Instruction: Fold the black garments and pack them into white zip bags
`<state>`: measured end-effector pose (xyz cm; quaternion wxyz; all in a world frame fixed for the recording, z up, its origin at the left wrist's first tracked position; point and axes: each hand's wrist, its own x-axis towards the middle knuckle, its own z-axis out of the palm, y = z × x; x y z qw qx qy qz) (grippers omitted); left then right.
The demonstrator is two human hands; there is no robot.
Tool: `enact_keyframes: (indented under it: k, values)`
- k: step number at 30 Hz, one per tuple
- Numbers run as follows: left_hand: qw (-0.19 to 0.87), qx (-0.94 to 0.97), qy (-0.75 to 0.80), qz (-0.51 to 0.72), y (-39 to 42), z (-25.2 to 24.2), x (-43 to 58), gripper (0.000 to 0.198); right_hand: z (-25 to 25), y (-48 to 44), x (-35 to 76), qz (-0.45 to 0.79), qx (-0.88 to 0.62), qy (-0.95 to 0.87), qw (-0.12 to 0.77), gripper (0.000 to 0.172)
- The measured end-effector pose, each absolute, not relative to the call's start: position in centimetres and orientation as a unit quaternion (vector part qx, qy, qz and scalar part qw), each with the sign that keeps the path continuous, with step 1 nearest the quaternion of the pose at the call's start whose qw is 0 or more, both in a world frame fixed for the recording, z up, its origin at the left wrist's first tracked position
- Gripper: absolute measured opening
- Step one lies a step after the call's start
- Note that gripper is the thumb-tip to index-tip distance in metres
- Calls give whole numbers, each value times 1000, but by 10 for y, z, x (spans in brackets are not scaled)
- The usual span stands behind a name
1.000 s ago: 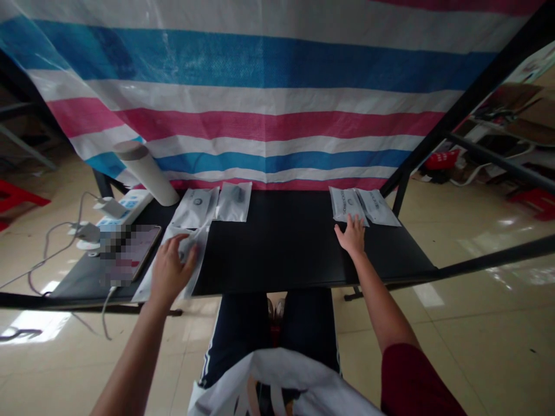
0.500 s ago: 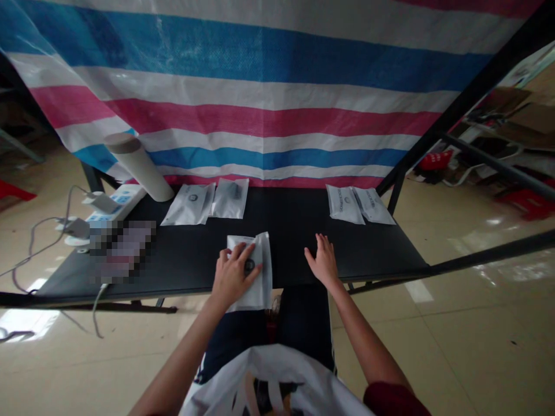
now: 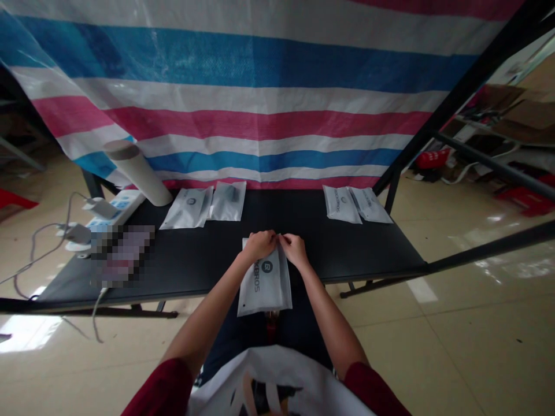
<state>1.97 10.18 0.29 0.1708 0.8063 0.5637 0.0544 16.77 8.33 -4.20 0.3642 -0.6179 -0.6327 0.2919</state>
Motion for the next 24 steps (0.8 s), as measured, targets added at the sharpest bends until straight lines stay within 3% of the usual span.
enact_keyframes:
  k: [8, 14, 24]
  values:
    - [162, 792, 583, 83, 120, 3, 15, 29, -47, 10, 171, 377, -590, -609, 373, 45]
    - [151, 793, 582, 99, 136, 5, 21, 27, -56, -60, 161, 521, -585, -480, 396, 50]
    - [85, 781, 535, 312, 93, -6, 0, 38, -50, -17, 183, 514, -572, -455, 449, 45]
